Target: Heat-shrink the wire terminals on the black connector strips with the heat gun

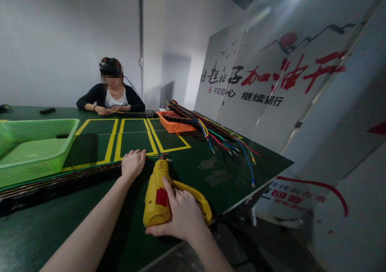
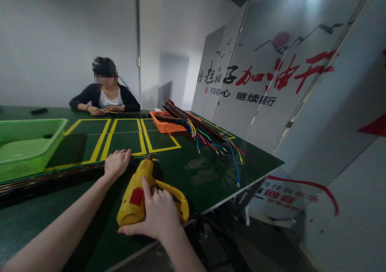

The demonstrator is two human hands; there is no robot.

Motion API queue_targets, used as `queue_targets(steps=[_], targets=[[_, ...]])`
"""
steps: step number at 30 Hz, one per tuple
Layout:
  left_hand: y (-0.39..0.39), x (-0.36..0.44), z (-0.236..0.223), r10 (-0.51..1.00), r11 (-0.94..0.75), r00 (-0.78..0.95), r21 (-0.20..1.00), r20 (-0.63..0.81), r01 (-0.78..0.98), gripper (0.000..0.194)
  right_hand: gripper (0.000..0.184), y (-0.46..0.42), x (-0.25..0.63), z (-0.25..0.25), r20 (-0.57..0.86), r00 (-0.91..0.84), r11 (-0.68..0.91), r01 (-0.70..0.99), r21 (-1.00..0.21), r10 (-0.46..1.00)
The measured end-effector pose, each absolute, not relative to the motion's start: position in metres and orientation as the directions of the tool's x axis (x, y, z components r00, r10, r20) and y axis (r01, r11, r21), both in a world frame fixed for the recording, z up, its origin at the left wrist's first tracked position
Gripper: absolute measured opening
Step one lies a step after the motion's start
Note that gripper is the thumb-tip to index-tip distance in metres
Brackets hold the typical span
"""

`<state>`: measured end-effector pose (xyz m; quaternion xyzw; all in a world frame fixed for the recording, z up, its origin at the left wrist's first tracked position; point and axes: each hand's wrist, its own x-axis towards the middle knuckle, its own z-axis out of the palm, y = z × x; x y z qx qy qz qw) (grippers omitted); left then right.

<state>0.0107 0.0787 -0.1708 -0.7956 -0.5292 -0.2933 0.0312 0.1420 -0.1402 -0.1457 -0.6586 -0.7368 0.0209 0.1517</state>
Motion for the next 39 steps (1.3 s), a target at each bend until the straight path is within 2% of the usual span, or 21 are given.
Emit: queue_targets(steps=[10,16,28,33,39], targets=[[0.082,0.008,-0.173,0.817,-0.438,0.289,0.212,0.499,0.873,0.057,0.130,-0.123,0.117,-0.156,0.302,-0.172,0.246,0.943,-0.225,0.938],[0.082,0.005,-0.173,0.811,-0.457,0.318,0.192,0.491,0.868,0.054,0.133,-0.124,0.117,-0.157,0.305,-0.175,0.256,0.933,-0.251,0.936],[0.079,0.006,-0.170,0.815,-0.466,0.322,0.217,0.481,0.858,0.048,0.123,-0.144,0.147,-0.145,0.232,-0.134,0.196,0.943,-0.267,0.963],[0.079,0.006,-0.169,0.829,-0.469,0.317,0.264,0.461,0.843,0.050,0.127,-0.152,0.161,-0.144,0.209,-0.090,0.144,0.955,-0.258,0.974],[0.079,0.007,-0.169,0.829,-0.464,0.314,0.258,0.462,0.847,0.052,0.128,-0.152,0.161,-0.144,0.211,-0.087,0.138,0.960,-0.243,0.974]])
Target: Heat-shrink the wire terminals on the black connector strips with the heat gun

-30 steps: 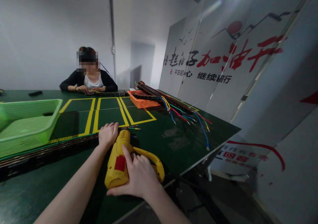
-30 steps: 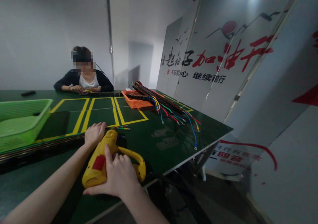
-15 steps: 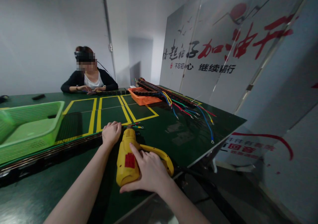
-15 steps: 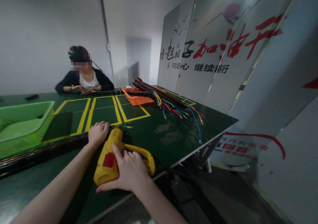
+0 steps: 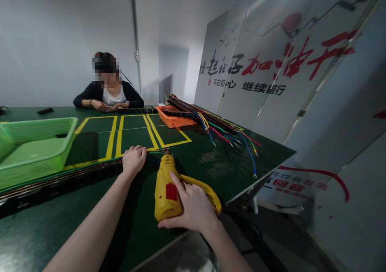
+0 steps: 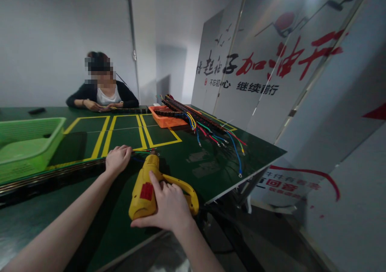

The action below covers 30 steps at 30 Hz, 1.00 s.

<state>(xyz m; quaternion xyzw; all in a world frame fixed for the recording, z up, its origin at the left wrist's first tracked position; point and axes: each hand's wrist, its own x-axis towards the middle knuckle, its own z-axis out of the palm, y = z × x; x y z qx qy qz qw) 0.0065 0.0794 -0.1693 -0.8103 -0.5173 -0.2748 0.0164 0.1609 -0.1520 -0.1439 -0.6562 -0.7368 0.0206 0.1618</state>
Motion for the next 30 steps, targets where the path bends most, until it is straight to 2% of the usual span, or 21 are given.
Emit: queue_targets(steps=[13,30], targets=[[0.079,0.009,-0.170,0.821,-0.451,0.303,0.222,0.484,0.865,0.048,0.131,-0.142,0.139,-0.148,0.213,-0.073,0.117,0.972,-0.205,0.974],[0.077,0.009,-0.170,0.810,-0.453,0.300,0.213,0.503,0.866,0.047,0.130,-0.135,0.133,-0.147,0.232,-0.118,0.176,0.952,-0.251,0.966]])
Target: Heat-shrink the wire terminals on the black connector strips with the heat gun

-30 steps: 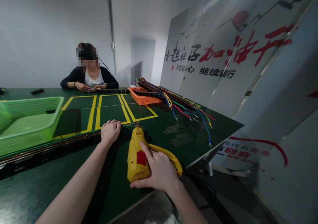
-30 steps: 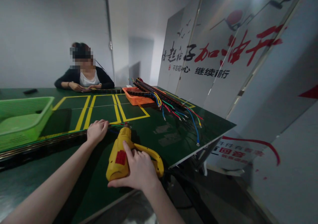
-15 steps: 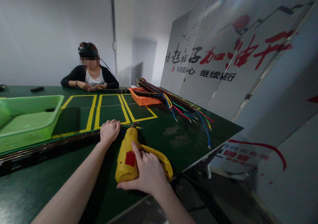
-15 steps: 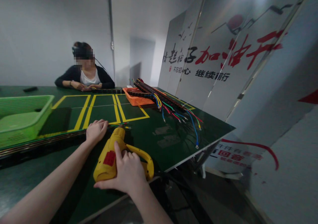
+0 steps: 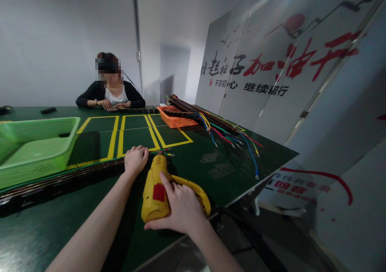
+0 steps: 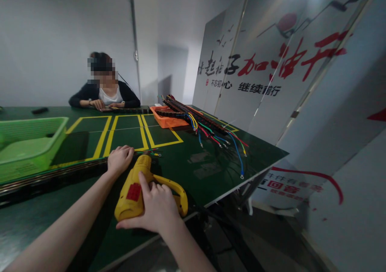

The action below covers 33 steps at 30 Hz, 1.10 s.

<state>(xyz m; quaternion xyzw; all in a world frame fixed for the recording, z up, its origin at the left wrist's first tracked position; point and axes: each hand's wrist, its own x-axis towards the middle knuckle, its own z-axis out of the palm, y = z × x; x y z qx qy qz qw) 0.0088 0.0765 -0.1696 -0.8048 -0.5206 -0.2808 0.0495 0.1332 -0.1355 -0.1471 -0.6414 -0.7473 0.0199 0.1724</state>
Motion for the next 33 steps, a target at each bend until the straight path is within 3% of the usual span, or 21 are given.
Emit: queue_targets(steps=[14,24,33], targets=[[0.078,0.008,-0.169,0.828,-0.463,0.309,0.261,0.467,0.847,0.047,0.122,-0.150,0.171,-0.141,0.205,-0.029,0.083,0.962,-0.259,0.978],[0.079,0.007,-0.170,0.815,-0.465,0.288,0.269,0.503,0.844,0.029,0.123,-0.151,0.169,-0.143,0.217,-0.038,0.092,0.965,-0.245,0.975],[0.079,0.009,-0.172,0.804,-0.488,0.265,0.337,0.532,0.805,0.029,0.127,-0.142,0.143,-0.150,0.248,-0.068,0.123,0.969,-0.216,0.966]])
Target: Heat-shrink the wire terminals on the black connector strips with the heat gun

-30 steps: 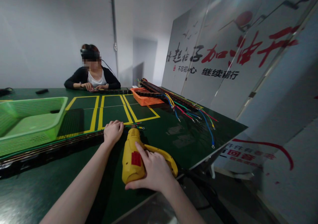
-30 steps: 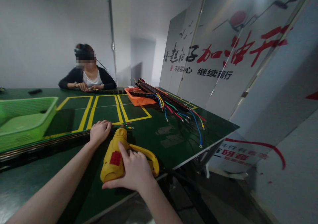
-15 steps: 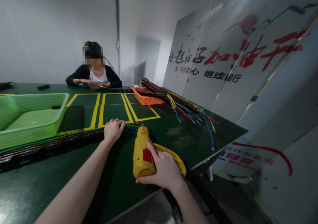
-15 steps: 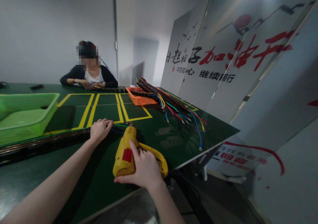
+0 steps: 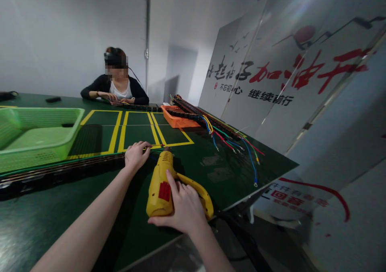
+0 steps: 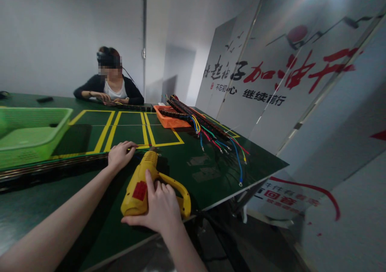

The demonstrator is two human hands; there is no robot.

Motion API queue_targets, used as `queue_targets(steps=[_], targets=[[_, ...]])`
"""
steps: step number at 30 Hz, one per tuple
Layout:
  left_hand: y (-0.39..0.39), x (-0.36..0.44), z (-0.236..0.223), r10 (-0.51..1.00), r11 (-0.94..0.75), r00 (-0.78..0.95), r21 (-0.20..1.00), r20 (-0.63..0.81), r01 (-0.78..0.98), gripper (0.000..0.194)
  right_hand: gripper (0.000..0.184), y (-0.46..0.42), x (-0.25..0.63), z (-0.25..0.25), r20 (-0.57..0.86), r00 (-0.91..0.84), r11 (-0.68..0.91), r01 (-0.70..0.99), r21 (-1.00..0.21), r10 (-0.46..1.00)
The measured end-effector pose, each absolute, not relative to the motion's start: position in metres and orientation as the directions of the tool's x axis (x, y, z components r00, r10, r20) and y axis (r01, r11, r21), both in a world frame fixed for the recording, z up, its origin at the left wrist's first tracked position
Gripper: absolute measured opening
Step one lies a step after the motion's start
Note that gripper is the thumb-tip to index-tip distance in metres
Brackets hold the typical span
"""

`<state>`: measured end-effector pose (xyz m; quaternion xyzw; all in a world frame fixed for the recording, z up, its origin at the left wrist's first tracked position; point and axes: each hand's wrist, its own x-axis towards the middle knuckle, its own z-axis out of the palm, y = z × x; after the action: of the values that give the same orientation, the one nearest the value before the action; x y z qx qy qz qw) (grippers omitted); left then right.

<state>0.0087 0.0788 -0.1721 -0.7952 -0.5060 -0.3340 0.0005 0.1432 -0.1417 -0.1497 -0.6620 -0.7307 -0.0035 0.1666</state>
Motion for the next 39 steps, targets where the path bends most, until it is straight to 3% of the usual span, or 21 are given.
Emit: queue_targets(steps=[7,12,15,29,39], targets=[[0.087,0.004,-0.164,0.898,-0.409,0.228,0.522,0.376,0.749,0.045,0.133,-0.133,0.114,-0.154,0.272,-0.171,0.233,0.949,-0.214,0.947],[0.110,-0.011,-0.168,0.884,-0.465,0.311,0.723,0.349,0.510,0.052,0.132,-0.124,0.096,-0.158,0.288,-0.203,0.268,0.941,-0.205,0.936],[0.120,-0.018,-0.168,0.869,-0.472,0.363,0.785,0.337,0.401,0.058,0.131,-0.120,0.091,-0.160,0.310,-0.239,0.305,0.934,-0.186,0.920],[0.126,-0.036,-0.158,0.805,-0.592,0.481,0.520,0.346,0.616,0.032,0.124,-0.129,0.108,-0.154,0.316,-0.288,0.361,0.910,-0.205,0.904],[0.121,-0.049,-0.150,0.808,-0.589,0.489,0.409,0.329,0.697,0.035,0.120,-0.141,0.134,-0.149,0.292,-0.259,0.326,0.922,-0.209,0.921]])
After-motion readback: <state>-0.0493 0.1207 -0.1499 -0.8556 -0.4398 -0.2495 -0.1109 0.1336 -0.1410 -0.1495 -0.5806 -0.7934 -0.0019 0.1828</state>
